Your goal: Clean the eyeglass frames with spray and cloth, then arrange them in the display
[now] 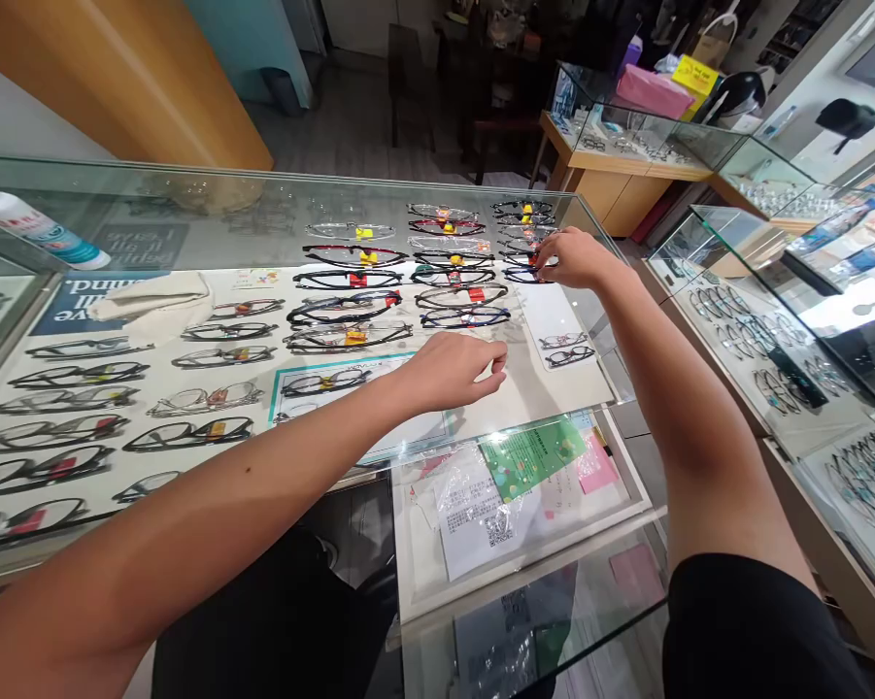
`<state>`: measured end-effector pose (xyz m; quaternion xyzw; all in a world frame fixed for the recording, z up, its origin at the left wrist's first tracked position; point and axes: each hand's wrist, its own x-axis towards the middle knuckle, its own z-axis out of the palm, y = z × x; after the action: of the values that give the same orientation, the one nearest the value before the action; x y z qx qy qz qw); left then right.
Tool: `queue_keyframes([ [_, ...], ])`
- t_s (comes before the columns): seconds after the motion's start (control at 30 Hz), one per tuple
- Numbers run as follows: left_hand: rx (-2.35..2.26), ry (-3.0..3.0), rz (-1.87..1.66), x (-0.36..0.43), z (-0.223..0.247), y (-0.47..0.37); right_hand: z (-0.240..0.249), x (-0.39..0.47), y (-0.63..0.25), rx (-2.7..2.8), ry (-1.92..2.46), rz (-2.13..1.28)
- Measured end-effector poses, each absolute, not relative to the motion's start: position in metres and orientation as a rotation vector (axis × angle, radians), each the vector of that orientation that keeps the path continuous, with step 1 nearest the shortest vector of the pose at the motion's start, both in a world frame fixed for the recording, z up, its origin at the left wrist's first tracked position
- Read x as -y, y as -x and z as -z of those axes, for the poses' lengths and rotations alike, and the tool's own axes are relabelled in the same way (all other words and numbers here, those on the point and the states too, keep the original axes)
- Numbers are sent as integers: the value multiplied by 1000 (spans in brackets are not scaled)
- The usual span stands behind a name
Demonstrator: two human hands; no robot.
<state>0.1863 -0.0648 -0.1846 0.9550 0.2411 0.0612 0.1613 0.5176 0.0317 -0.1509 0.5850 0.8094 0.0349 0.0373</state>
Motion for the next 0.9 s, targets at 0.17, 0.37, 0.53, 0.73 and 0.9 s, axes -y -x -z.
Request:
queue_keyframes([
  [0.17,-690,-2718,-148,64,183,-186,150,-36,-524,-2442,-1748,-114],
  [0.37,-711,-2749,-139,65,181,-186,148,-7,-542,-2312,-1853,-217],
  [0.53,-699,-2762,-145,64,181,-187,107,79,-530,-2393,-1916,141],
  [0.73,-728,-2765,-145,63,182,-189,77,209,-455,-2439,-1549,1071],
  [0.9,-725,-2759,-177,61,184,-190,138,262,-394,-2297,-1435,932],
])
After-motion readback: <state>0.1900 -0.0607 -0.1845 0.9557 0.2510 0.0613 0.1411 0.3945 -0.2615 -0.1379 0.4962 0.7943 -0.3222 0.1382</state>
